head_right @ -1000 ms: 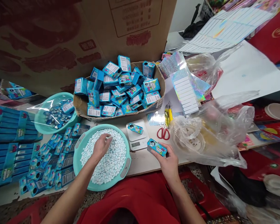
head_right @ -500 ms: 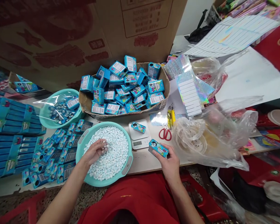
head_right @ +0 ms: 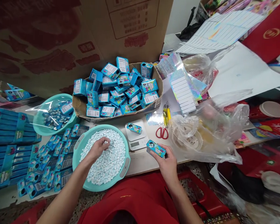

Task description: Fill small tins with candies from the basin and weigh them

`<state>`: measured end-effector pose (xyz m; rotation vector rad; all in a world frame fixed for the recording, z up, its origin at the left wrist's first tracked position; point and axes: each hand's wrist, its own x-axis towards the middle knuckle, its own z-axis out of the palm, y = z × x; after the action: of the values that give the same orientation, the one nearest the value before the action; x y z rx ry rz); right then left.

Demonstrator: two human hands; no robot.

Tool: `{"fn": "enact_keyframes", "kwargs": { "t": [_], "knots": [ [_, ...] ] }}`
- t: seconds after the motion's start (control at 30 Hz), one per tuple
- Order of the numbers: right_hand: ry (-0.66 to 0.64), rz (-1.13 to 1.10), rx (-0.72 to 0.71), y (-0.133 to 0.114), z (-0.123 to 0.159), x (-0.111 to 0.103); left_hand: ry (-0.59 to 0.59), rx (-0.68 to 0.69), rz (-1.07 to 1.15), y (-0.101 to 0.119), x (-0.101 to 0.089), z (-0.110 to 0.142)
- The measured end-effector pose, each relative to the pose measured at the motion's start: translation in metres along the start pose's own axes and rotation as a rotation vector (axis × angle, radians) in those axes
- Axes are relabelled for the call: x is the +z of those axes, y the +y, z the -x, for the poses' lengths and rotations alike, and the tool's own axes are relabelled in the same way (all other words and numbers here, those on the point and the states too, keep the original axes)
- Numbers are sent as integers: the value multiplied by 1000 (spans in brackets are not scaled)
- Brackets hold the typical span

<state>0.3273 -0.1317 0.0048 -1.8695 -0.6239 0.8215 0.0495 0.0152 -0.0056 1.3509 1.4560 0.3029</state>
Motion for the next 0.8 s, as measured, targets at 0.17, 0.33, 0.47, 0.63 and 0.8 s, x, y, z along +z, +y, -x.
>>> {"fn": "enact_keyframes", "kwargs": {
  "t": [0.17,0.33,0.47,0.63,0.8],
  "knots": [
    [9,-10,11,1,-2,-3,-37,100,-310,18,1,1],
    [4,-46,43,3,-6,-5,-58,113,-559,33,3,-2],
    [2,-58,64,5,-8,-5,-87,245,-674,32,-1,-1],
    [-14,-36,51,6,-11,-5,25,432,-675,57,10,-12],
    [-40,-6,66,3,-12,-4,-24,698,-855,92,68,-47]
  ]
}}
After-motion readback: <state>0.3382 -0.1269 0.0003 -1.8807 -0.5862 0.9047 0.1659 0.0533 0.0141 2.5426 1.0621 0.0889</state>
